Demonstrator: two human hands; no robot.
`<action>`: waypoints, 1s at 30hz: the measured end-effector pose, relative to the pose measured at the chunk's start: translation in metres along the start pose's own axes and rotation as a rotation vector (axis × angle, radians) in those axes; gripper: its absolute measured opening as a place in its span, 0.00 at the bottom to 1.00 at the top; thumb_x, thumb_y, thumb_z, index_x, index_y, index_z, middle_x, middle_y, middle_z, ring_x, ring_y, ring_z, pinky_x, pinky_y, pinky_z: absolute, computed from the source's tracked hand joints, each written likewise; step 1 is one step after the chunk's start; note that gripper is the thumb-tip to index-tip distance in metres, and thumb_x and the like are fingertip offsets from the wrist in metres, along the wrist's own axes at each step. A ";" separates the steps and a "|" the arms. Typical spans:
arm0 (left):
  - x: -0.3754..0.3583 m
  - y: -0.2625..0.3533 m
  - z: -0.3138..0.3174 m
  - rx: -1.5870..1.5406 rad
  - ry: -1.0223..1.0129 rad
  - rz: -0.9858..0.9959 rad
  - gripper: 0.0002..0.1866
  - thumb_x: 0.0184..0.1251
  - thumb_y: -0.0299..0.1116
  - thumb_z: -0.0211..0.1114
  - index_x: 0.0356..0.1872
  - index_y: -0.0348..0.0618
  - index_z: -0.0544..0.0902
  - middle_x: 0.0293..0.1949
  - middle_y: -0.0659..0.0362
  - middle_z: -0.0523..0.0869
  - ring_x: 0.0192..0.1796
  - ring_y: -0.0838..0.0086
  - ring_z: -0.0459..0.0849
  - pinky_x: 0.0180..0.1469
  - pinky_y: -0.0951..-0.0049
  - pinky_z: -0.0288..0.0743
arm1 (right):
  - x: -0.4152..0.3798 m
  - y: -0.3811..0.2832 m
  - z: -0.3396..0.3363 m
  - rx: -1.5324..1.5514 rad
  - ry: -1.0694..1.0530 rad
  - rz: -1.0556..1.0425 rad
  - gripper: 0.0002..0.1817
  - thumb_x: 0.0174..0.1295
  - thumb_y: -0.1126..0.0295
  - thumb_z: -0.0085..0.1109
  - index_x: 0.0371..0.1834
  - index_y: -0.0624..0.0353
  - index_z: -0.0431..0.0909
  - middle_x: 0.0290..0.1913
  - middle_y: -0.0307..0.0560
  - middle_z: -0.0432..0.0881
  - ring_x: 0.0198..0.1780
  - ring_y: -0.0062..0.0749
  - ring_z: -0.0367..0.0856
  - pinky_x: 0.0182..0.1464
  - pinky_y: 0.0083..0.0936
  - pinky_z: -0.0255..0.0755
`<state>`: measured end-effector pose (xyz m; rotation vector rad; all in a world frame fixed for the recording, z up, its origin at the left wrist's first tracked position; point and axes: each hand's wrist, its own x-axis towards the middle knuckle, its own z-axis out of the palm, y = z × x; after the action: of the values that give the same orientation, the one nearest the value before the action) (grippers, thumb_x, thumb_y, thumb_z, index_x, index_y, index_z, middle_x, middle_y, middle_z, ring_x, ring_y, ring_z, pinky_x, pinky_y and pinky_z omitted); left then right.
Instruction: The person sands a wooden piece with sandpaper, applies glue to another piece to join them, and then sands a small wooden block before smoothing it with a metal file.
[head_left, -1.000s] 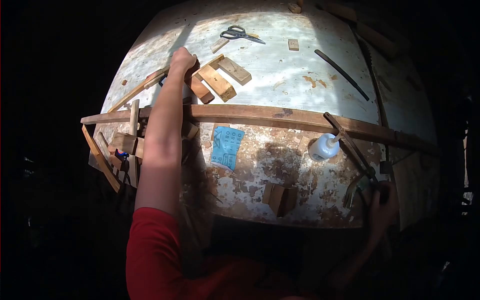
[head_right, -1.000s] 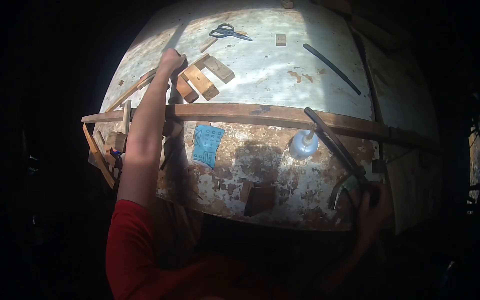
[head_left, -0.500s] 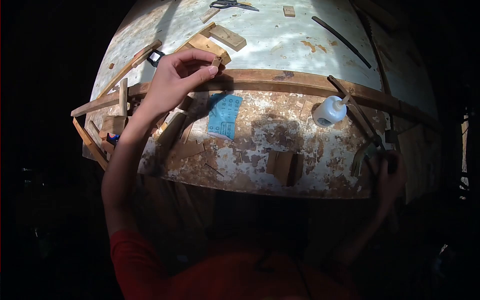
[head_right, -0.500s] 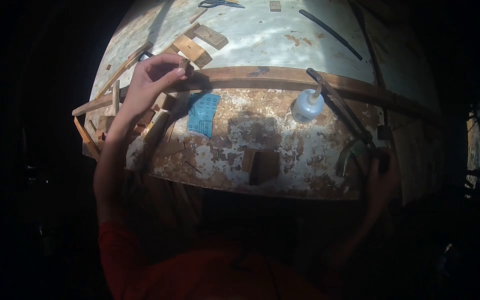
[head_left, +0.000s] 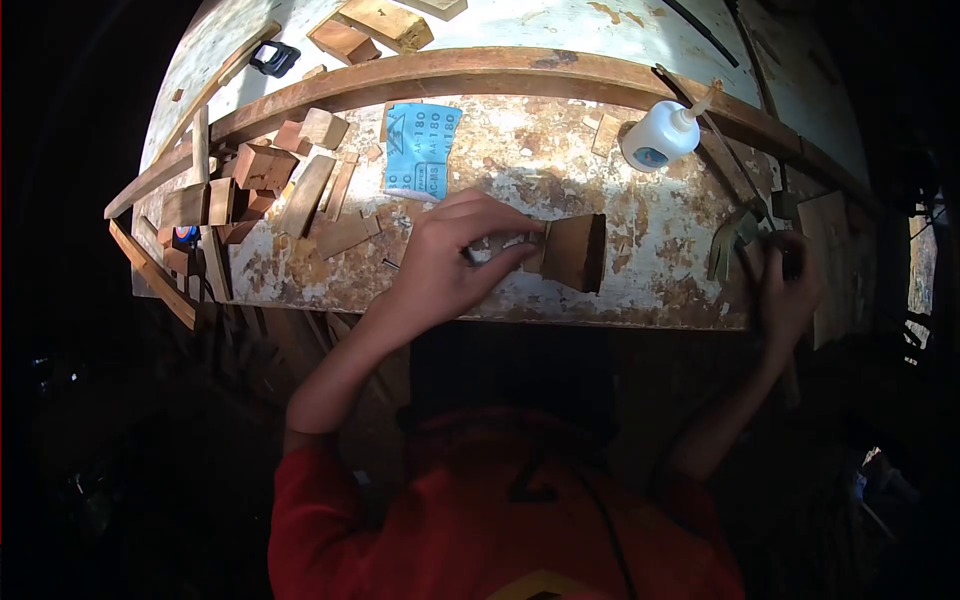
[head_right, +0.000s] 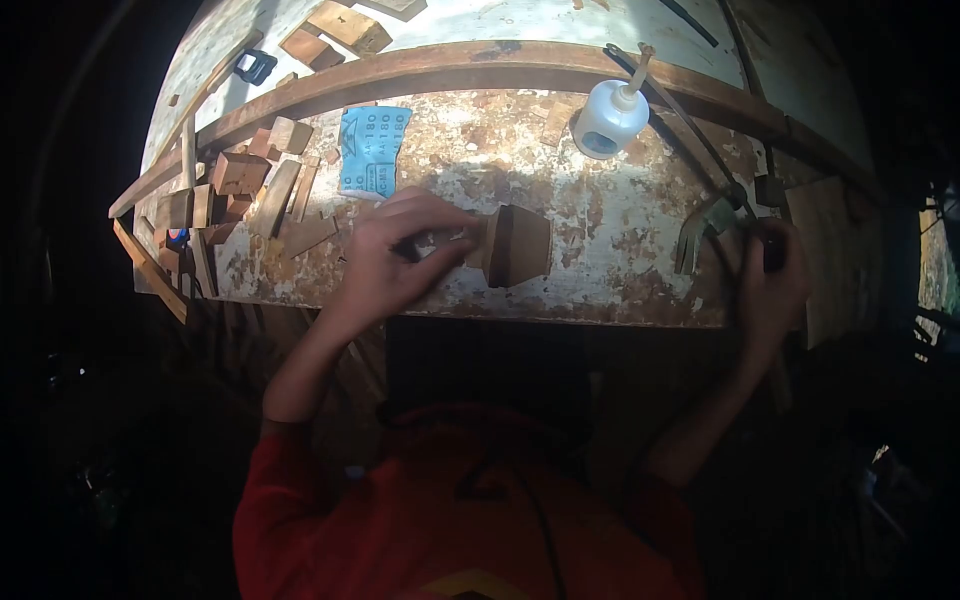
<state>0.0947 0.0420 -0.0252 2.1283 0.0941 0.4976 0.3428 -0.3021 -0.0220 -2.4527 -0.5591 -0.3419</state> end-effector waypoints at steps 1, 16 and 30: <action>0.000 -0.002 0.001 0.003 0.007 0.008 0.12 0.60 0.23 0.81 0.45 0.39 0.93 0.41 0.54 0.94 0.45 0.64 0.91 0.50 0.65 0.82 | 0.000 0.000 0.000 0.001 0.004 0.001 0.09 0.71 0.73 0.66 0.51 0.60 0.86 0.43 0.50 0.92 0.47 0.35 0.92 0.52 0.32 0.81; -0.003 -0.006 0.002 0.038 0.003 0.100 0.13 0.56 0.22 0.83 0.43 0.41 0.94 0.40 0.56 0.95 0.46 0.65 0.92 0.52 0.64 0.83 | 0.000 0.004 0.001 0.018 0.016 0.011 0.09 0.71 0.71 0.67 0.51 0.60 0.87 0.44 0.49 0.92 0.48 0.32 0.92 0.54 0.30 0.81; -0.003 -0.003 0.003 0.050 0.010 0.080 0.11 0.54 0.23 0.82 0.40 0.42 0.94 0.41 0.56 0.94 0.46 0.63 0.91 0.51 0.63 0.83 | -0.001 0.000 0.001 0.004 0.022 0.021 0.10 0.71 0.71 0.67 0.52 0.61 0.87 0.44 0.50 0.92 0.47 0.31 0.92 0.52 0.30 0.81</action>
<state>0.0931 0.0404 -0.0298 2.1856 0.0275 0.5584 0.3422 -0.3013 -0.0227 -2.4462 -0.5240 -0.3583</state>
